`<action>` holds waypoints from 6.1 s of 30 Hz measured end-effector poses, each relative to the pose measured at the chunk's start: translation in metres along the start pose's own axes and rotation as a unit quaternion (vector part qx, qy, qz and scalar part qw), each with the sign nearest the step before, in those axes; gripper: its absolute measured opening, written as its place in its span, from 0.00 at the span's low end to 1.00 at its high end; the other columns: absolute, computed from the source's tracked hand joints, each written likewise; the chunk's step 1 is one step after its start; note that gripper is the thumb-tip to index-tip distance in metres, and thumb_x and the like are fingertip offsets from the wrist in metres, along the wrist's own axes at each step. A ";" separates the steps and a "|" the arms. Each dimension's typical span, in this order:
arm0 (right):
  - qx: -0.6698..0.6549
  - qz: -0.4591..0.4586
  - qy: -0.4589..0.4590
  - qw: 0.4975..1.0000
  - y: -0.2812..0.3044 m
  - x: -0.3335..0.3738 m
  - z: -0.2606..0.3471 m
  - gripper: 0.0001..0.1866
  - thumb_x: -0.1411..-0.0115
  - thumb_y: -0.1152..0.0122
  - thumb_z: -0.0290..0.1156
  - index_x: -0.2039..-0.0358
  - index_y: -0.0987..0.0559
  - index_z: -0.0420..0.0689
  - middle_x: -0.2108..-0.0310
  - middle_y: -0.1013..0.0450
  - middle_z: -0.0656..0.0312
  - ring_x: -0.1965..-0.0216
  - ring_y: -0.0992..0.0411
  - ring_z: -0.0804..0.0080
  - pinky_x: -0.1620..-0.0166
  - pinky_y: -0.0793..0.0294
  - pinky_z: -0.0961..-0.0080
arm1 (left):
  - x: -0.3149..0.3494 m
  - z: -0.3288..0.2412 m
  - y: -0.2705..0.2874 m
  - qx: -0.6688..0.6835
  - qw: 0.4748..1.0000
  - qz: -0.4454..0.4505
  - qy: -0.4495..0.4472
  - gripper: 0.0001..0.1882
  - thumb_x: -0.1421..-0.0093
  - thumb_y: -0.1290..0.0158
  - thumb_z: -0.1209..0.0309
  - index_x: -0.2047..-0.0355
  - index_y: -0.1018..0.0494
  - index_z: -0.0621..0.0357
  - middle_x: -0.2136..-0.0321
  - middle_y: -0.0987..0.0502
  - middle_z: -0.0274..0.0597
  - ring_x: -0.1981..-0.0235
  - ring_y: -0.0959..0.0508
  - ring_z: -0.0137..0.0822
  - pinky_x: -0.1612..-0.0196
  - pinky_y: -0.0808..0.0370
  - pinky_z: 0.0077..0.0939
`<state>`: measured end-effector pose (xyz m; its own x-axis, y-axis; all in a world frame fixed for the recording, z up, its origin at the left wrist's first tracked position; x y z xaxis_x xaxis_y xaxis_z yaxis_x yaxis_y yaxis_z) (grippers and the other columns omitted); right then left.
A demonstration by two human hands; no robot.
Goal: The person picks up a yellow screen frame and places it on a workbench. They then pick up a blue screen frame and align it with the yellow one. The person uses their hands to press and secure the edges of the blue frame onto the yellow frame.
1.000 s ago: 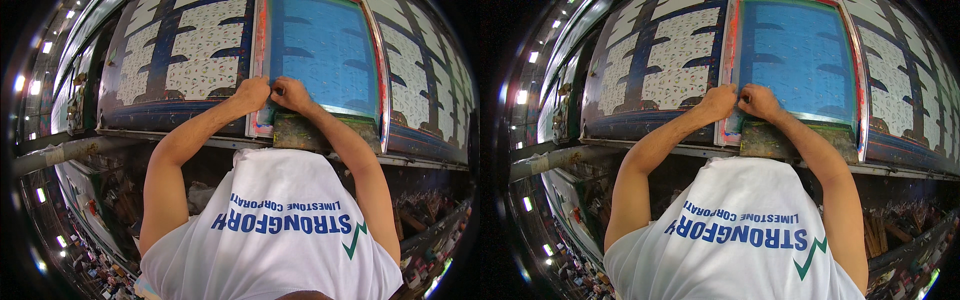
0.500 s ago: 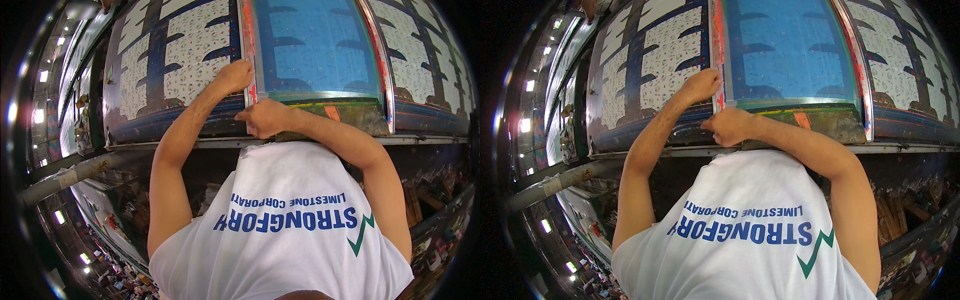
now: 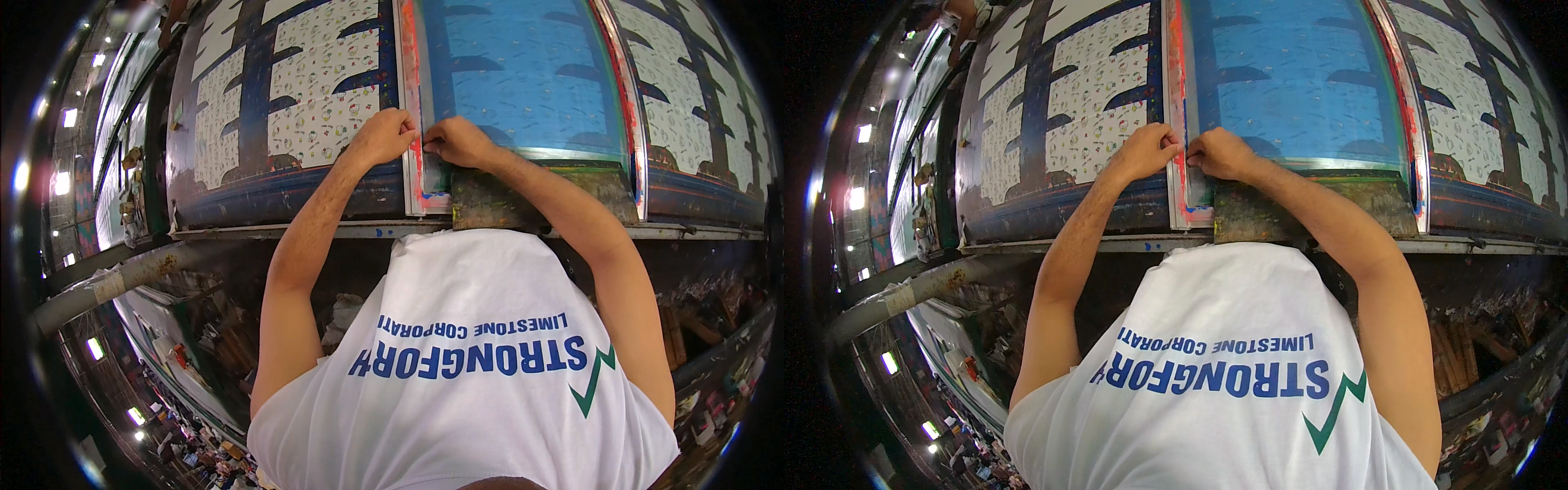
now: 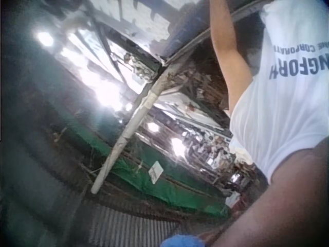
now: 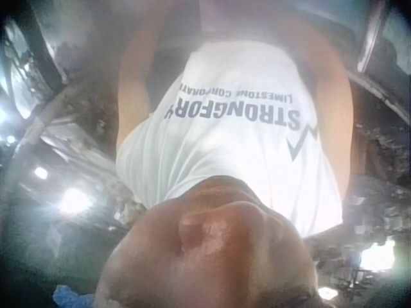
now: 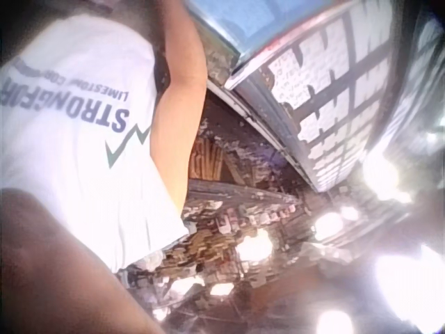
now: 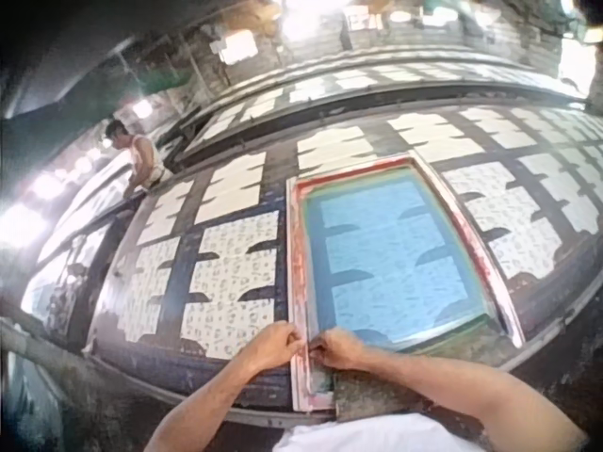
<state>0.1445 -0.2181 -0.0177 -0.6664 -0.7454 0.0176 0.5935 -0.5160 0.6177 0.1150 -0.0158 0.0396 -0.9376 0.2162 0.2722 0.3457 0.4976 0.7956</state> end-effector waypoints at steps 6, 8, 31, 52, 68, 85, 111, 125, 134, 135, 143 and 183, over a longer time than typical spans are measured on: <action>-0.009 -0.011 -0.033 0.999 0.000 -0.004 0.000 0.09 0.44 0.30 0.33 0.64 0.12 0.45 0.70 0.18 0.47 0.65 0.18 0.46 0.59 0.19 0.55 | -0.004 0.004 -0.006 0.015 1.000 -0.009 0.001 0.14 0.37 0.37 0.64 0.65 0.20 0.66 0.70 0.18 0.49 0.69 0.17 0.43 0.63 0.21 0.38; -0.011 -0.021 -0.052 0.998 -0.001 -0.006 0.002 0.08 0.46 0.30 0.32 0.67 0.12 0.45 0.70 0.18 0.48 0.65 0.18 0.46 0.60 0.19 0.55 | -0.005 0.005 -0.006 0.017 1.000 -0.015 -0.004 0.14 0.37 0.37 0.64 0.65 0.20 0.66 0.71 0.18 0.49 0.70 0.18 0.43 0.64 0.22 0.38; 0.064 -0.017 0.099 0.993 -0.001 0.008 -0.004 0.11 0.36 0.34 0.36 0.61 0.14 0.42 0.60 0.22 0.51 0.61 0.20 0.47 0.56 0.19 0.54 | -0.004 0.015 -0.007 0.061 0.997 -0.006 0.041 0.14 0.33 0.41 0.64 0.58 0.22 0.65 0.67 0.18 0.45 0.67 0.19 0.36 0.61 0.22 0.34; 0.062 -0.064 0.044 0.995 -0.014 0.000 -0.006 0.08 0.48 0.34 0.26 0.66 0.19 0.43 0.62 0.24 0.53 0.63 0.21 0.47 0.60 0.19 0.52 | -0.012 0.016 -0.006 0.084 0.992 0.046 0.087 0.10 0.32 0.42 0.68 0.56 0.21 0.63 0.67 0.19 0.39 0.67 0.21 0.30 0.61 0.23 0.28; 0.014 -0.039 0.080 0.996 -0.004 0.006 -0.007 0.08 0.41 0.31 0.31 0.62 0.13 0.44 0.62 0.20 0.53 0.60 0.20 0.48 0.56 0.20 0.54 | -0.010 0.022 -0.006 0.132 0.980 0.074 0.132 0.11 0.30 0.42 0.67 0.56 0.22 0.62 0.68 0.21 0.36 0.71 0.23 0.27 0.65 0.23 0.25; 0.041 -0.115 0.051 0.991 -0.017 0.002 -0.008 0.06 0.46 0.34 0.28 0.67 0.17 0.45 0.63 0.22 0.55 0.62 0.20 0.49 0.59 0.19 0.53 | -0.014 0.025 -0.005 0.147 0.980 0.090 0.100 0.11 0.30 0.43 0.66 0.56 0.23 0.62 0.68 0.22 0.35 0.70 0.24 0.26 0.65 0.25 0.25; -0.017 -0.058 0.030 0.998 -0.009 0.002 -0.009 0.09 0.41 0.28 0.35 0.65 0.13 0.44 0.63 0.20 0.57 0.58 0.20 0.52 0.56 0.21 0.56 | -0.008 0.024 -0.014 0.234 0.962 0.019 0.142 0.11 0.30 0.42 0.65 0.57 0.21 0.60 0.71 0.23 0.30 0.74 0.27 0.22 0.70 0.29 0.19; -0.010 -0.064 -0.011 0.998 -0.007 -0.004 -0.002 0.06 0.51 0.32 0.26 0.70 0.15 0.44 0.65 0.20 0.55 0.60 0.20 0.51 0.57 0.20 0.57 | -0.013 0.023 -0.013 0.227 0.963 0.026 0.144 0.10 0.31 0.41 0.67 0.57 0.20 0.61 0.72 0.23 0.30 0.75 0.27 0.22 0.72 0.30 0.20; -0.008 -0.066 -0.012 0.998 -0.009 -0.004 -0.004 0.07 0.51 0.33 0.26 0.69 0.15 0.43 0.65 0.20 0.52 0.58 0.21 0.50 0.56 0.21 0.56 | -0.013 0.029 -0.016 0.232 0.962 0.025 0.140 0.10 0.31 0.41 0.67 0.58 0.21 0.62 0.72 0.22 0.31 0.75 0.26 0.22 0.72 0.30 0.20; -0.018 -0.079 0.002 0.997 -0.007 -0.001 -0.004 0.07 0.50 0.33 0.27 0.68 0.15 0.42 0.65 0.20 0.52 0.58 0.21 0.49 0.56 0.21 0.56 | -0.013 0.029 -0.016 0.235 0.962 0.027 0.136 0.10 0.31 0.41 0.67 0.58 0.21 0.61 0.72 0.23 0.31 0.75 0.26 0.22 0.72 0.30 0.20; 0.051 -0.042 0.060 0.996 -0.006 0.014 0.004 0.10 0.42 0.32 0.33 0.62 0.13 0.43 0.63 0.21 0.53 0.61 0.20 0.49 0.55 0.19 0.56 | -0.010 0.031 -0.018 0.239 0.963 0.022 0.120 0.10 0.30 0.42 0.66 0.58 0.21 0.61 0.73 0.24 0.29 0.76 0.28 0.22 0.72 0.30 0.20; 0.065 -0.034 0.084 0.994 0.034 0.011 -0.017 0.13 0.43 0.42 0.38 0.69 0.18 0.40 0.68 0.22 0.48 0.65 0.22 0.43 0.59 0.22 0.50 | -0.016 -0.061 -0.021 -0.373 0.911 0.086 -0.153 0.08 0.50 0.34 0.70 0.69 0.15 0.58 0.68 0.17 0.46 0.62 0.15 0.47 0.62 0.18 0.42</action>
<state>0.1655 -0.2510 -0.0098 -0.6124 -0.7758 -0.1524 0.4790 -0.5174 0.7092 0.1208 -0.0813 0.0518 -0.7786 0.5178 0.3546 0.2589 -0.2497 0.9331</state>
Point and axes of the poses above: each hand's wrist, its own x-axis away from the middle knuckle, its own y-axis out of the back of the hand, z = x × y, the point moved 1 cm from there along -x, towards the middle knuckle
